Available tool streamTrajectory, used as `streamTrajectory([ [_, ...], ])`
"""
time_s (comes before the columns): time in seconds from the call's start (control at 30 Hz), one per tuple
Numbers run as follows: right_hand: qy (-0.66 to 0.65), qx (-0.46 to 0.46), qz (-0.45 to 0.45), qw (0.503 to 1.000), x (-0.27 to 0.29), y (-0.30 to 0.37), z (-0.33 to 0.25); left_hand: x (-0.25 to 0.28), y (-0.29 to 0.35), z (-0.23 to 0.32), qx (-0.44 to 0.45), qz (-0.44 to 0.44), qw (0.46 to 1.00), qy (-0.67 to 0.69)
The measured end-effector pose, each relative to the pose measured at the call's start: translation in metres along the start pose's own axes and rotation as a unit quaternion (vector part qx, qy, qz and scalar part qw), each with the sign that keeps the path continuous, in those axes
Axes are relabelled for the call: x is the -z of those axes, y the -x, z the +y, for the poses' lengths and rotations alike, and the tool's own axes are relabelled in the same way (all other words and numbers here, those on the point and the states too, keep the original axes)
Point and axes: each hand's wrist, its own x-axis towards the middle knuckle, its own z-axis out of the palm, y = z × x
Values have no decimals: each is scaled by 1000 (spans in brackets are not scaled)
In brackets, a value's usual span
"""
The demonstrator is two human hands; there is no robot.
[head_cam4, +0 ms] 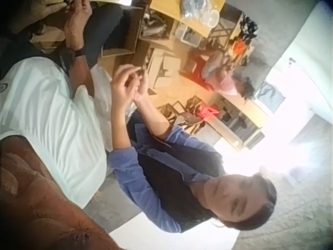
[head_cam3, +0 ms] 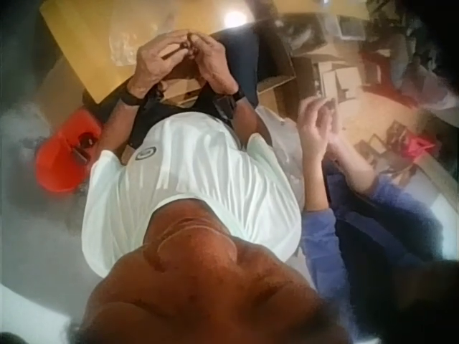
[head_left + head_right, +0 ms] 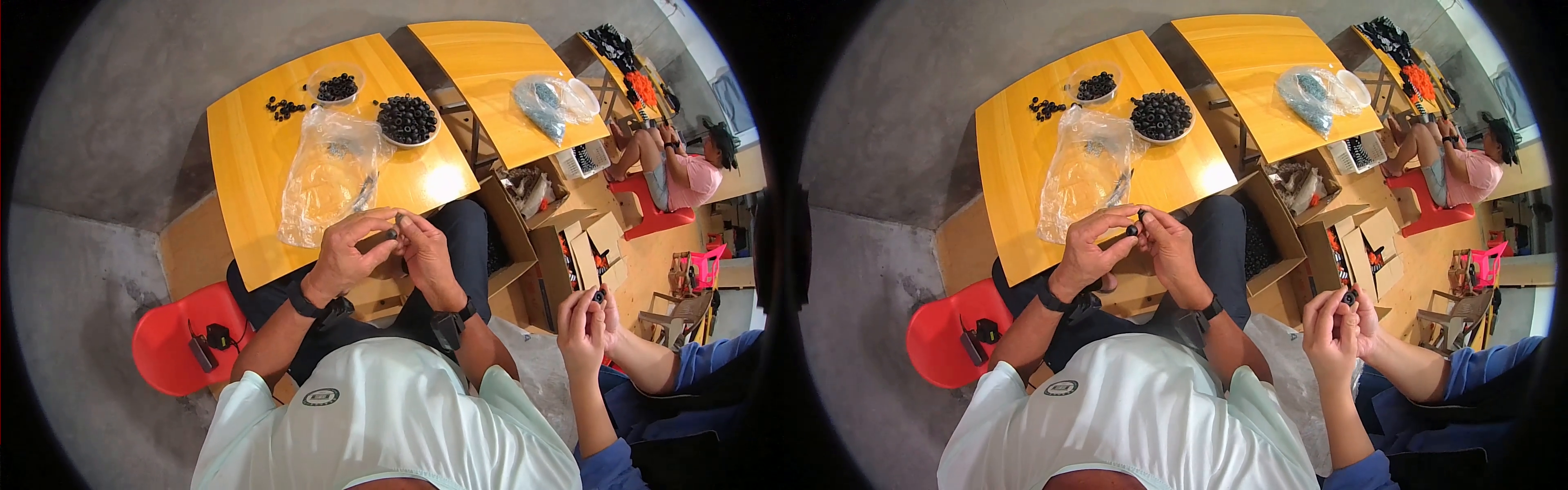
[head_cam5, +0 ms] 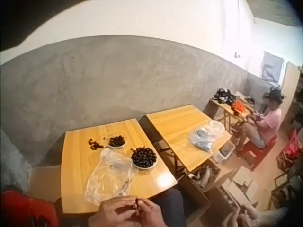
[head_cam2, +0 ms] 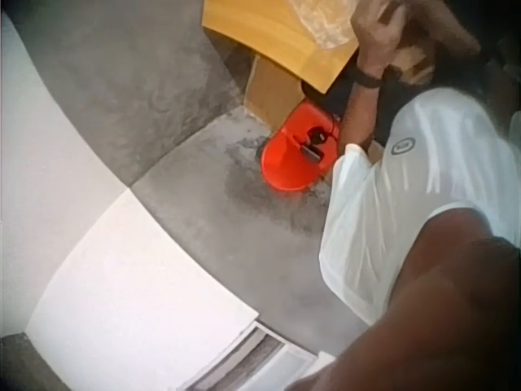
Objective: The person assembles components by taking metal pins from a plastic bag on the table and inserting them into black rubber grommets by hand.
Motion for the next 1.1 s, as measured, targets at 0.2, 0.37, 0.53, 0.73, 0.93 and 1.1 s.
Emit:
streamTrajectory([
  [0.2, 27, -19, 4, 999, -13, -13, -5, 5, -10, -5, -50, 19, 996, -65],
  [0.37, 106, -30, -16, 994, -24, -20, -7, 12, -9, -12, -84, 18, 985, -149],
  [0.53, 128, -77, -4, 989, -29, -22, -6, 9, -2, -15, -92, 17, 979, -179],
  [0.73, -32, -134, -22, 990, -25, -20, 7, 12, 4, -19, -57, 78, 987, -126],
  [0.93, 54, -73, -101, 991, -16, -21, 9, 21, 12, -25, 91, 113, 989, -26],
  [1.1, 65, -34, -75, 995, -13, -23, 10, 26, 12, -34, 249, 128, 932, 232],
])
